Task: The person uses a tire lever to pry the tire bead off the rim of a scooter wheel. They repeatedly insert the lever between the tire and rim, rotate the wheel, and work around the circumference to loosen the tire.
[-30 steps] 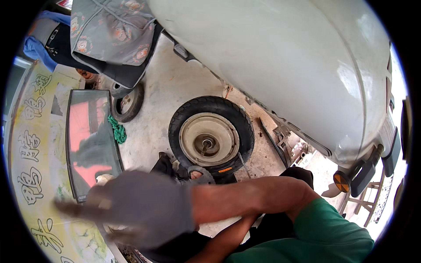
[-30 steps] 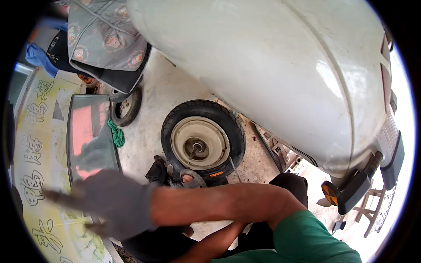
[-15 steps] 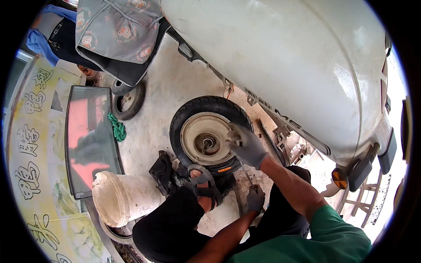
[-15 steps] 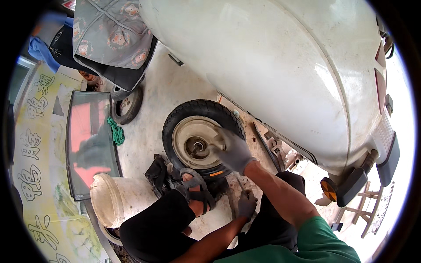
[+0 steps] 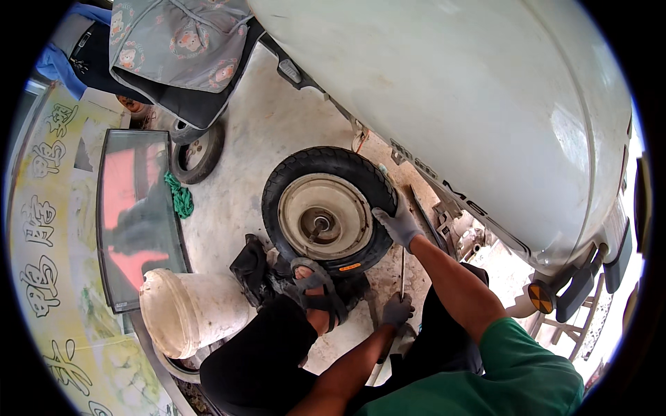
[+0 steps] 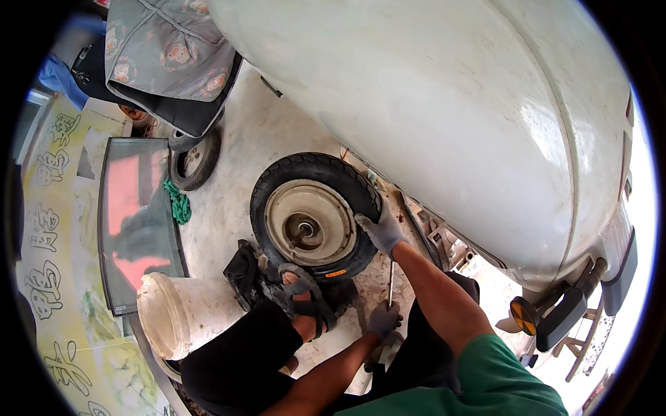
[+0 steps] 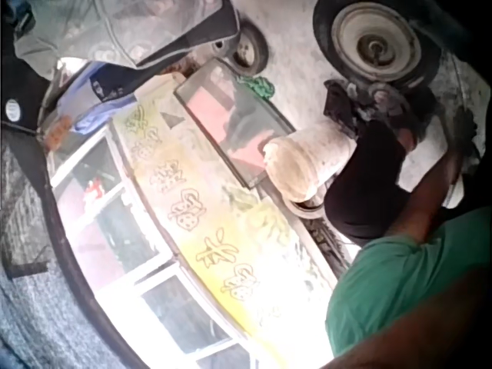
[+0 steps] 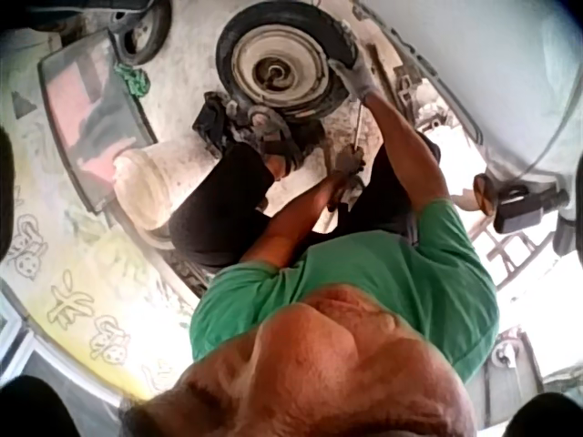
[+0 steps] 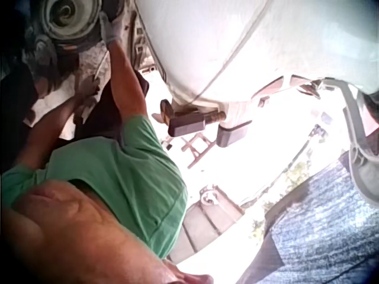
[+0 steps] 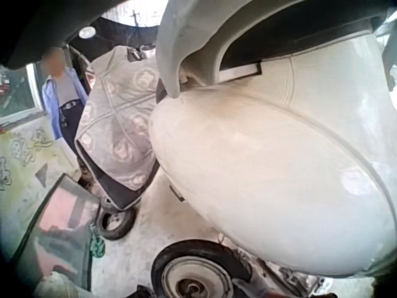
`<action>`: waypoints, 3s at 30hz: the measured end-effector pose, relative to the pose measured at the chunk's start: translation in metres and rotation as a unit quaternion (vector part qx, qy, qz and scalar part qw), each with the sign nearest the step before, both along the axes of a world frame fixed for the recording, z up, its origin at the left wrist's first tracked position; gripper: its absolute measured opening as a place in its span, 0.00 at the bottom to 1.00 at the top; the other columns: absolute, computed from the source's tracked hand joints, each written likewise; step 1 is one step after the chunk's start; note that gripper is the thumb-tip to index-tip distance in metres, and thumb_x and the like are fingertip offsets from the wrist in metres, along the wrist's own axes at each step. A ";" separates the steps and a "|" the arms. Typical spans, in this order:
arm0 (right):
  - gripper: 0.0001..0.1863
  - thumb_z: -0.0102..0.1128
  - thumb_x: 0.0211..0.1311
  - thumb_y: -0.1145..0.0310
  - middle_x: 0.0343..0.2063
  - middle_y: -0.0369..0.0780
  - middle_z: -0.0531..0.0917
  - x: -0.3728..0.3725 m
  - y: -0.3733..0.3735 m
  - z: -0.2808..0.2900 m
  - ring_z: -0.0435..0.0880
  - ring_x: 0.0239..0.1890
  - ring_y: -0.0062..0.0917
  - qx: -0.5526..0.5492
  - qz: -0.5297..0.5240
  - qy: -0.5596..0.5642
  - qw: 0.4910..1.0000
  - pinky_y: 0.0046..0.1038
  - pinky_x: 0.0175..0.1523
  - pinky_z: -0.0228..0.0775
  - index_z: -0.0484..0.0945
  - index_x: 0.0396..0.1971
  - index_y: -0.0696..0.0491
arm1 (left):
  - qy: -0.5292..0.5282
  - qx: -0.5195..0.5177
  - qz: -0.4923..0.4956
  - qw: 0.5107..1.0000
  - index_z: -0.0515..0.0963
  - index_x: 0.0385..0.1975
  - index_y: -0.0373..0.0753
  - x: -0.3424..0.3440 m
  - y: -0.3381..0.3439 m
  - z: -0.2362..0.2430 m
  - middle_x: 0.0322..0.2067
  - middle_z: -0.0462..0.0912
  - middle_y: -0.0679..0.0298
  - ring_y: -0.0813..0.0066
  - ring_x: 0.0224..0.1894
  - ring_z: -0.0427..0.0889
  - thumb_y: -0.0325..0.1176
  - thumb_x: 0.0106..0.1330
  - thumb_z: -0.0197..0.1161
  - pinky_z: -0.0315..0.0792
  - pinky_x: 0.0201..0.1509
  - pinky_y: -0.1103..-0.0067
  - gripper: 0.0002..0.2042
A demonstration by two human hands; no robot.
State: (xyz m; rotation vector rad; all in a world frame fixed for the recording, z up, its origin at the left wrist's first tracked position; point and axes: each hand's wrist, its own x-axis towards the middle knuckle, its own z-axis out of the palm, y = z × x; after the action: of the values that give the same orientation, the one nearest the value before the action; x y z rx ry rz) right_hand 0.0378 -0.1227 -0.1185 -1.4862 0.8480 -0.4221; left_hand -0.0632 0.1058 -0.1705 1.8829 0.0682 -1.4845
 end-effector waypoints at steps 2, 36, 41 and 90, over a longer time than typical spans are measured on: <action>0.46 0.74 0.64 0.53 0.63 0.48 0.78 0.000 0.002 0.000 0.76 0.66 0.35 -0.022 -0.012 -0.011 1.000 0.34 0.72 0.64 0.59 0.73 0.55 | -0.031 0.028 -0.053 0.998 0.80 0.49 0.35 0.014 0.011 0.002 0.31 0.88 0.54 0.63 0.32 0.88 0.43 0.74 0.60 0.82 0.39 0.69 0.17; 0.44 0.77 0.60 0.56 0.62 0.47 0.80 0.004 0.003 -0.008 0.78 0.65 0.36 -0.067 -0.063 -0.029 0.995 0.33 0.70 0.67 0.64 0.71 0.55 | -0.216 -0.587 0.062 0.778 0.68 0.14 0.45 0.385 -0.002 0.487 0.11 0.63 0.72 0.79 0.11 0.58 0.79 0.68 0.43 0.57 0.19 0.78 0.39; 0.44 0.77 0.59 0.54 0.60 0.49 0.81 0.006 0.007 -0.010 0.80 0.64 0.40 -0.070 -0.067 -0.005 0.995 0.35 0.68 0.69 0.65 0.71 0.54 | -0.124 -0.695 0.031 0.708 0.69 0.14 0.48 0.372 0.073 0.574 0.13 0.71 0.70 0.80 0.12 0.64 0.46 0.43 0.66 0.60 0.27 0.81 0.14; 0.47 0.79 0.58 0.52 0.61 0.47 0.79 -0.007 0.007 -0.001 0.77 0.65 0.35 -0.016 -0.043 0.020 0.999 0.34 0.71 0.66 0.64 0.71 0.56 | -0.372 -0.065 -0.455 0.806 0.76 0.63 0.35 0.459 -0.184 0.181 0.55 0.85 0.48 0.55 0.61 0.82 0.60 0.45 0.80 0.72 0.68 0.67 0.47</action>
State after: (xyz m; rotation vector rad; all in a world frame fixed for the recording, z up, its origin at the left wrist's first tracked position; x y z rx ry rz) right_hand 0.0304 -0.1155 -0.1194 -1.4965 0.9436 -0.4729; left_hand 0.3959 -0.0777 0.0107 2.3613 -1.4416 -1.0721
